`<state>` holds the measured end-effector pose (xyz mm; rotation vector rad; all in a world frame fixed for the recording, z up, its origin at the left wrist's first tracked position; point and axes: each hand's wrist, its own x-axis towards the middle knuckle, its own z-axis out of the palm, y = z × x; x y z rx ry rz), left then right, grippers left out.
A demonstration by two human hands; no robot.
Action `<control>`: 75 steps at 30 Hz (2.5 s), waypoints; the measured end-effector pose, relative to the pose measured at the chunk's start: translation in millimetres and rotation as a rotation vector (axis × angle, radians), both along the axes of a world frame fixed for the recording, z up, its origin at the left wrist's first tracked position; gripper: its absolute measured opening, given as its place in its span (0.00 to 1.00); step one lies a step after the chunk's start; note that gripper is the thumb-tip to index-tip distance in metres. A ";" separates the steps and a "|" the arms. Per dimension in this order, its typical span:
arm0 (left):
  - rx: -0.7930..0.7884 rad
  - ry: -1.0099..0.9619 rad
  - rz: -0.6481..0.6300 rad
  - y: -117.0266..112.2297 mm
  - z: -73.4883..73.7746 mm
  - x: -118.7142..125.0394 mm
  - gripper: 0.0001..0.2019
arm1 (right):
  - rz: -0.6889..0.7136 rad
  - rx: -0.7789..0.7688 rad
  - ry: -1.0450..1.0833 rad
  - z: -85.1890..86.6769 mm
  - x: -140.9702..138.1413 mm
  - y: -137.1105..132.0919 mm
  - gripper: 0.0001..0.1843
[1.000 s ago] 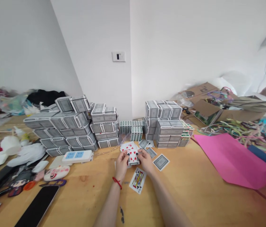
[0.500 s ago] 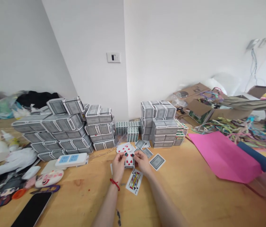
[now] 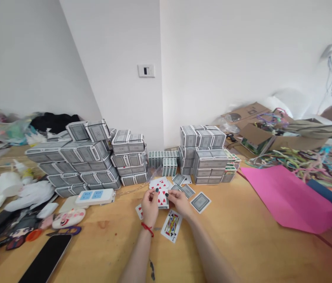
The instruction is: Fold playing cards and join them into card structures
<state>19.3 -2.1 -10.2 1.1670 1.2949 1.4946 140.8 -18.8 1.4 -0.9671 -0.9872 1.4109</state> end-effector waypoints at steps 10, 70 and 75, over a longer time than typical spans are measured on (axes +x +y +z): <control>-0.081 -0.109 -0.113 1.9 10.1 5.0 0.14 | -0.177 -0.018 0.005 2.0 0.5 -1.8 0.10; -0.173 -0.281 -0.329 1.9 8.2 10.0 0.06 | -0.267 -0.011 0.030 -14.1 8.7 7.5 0.06; -0.180 -0.312 -0.363 0.5 6.9 10.6 0.04 | -0.245 0.011 0.035 -9.1 6.9 6.5 0.05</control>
